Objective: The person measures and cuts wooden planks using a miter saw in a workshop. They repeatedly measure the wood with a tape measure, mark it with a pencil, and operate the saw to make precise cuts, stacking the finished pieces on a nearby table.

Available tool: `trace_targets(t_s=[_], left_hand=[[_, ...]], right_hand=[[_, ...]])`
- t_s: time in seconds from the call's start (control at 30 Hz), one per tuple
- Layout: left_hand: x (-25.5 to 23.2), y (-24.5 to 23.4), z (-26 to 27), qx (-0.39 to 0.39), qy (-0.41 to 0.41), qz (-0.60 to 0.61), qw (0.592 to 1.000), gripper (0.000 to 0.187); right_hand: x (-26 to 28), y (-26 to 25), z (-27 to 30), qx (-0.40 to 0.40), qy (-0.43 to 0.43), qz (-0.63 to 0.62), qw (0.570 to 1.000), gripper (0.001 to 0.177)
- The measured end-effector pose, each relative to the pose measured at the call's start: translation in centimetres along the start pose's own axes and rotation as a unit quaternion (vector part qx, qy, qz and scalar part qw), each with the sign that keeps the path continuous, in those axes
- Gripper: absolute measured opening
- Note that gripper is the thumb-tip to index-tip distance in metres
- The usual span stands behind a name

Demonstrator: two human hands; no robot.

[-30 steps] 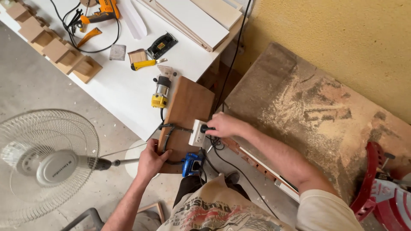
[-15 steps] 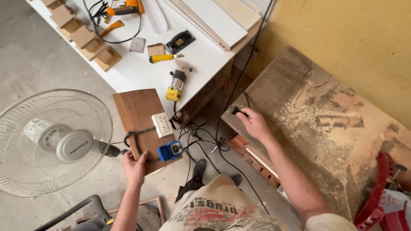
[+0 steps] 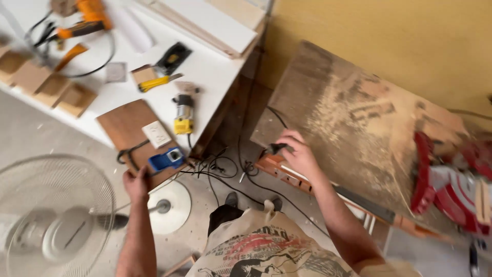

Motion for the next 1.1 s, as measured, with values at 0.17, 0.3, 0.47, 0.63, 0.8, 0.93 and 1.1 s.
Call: trace_targets(t_s=[0.17,0.3,0.47,0.63,0.8,0.93,1.1], left_hand=[[-1.1,1.5,-2.4,0.03,-0.012,-0.119,0.992,0.045],[-3.7,1.6,-2.0,0.036,-0.043,-0.158,0.986,0.032],[-15.2,1.3,2.2,-0.077,0.238,-0.11,0.962,0.013],[-27.1,11.6,12.5,0.058,0.136,-0.021,0.989,0.015],[-32.6,26.3,19.9,0.475,-0.349,0.327,0.739,0.016],[-25.9,42.7,10.9,0.371,-0.448,0.358,0.731,0.035],[-30.8,59.8,2.3,0.352,-0.26,0.431,0.789,0.022]], right_hand=[[0.6,1.7,2.4,-0.089,0.022,0.108,0.99,0.03],[1.0,4.1,3.5,-0.068,0.039,0.098,0.992,0.029],[4.9,3.8,2.9,-0.005,0.02,0.048,0.999,0.039],[6.8,3.8,3.8,0.049,0.005,-0.026,0.998,0.041],[8.4,4.8,5.7,0.081,0.056,-0.023,0.995,0.019],[7.0,3.0,10.1,0.128,0.132,-0.007,0.983,0.021],[-0.1,2.6,20.1,0.029,0.344,-0.019,0.938,0.049]])
Point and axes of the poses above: each hand's wrist, its own z-axis away from the middle knuckle, its own y-axis out of the palm, x = y × z, the point moved 4 cm from there along -z, towards the middle knuckle, and after that the axes turned 8 degrees about y, right-handed, at the moved point
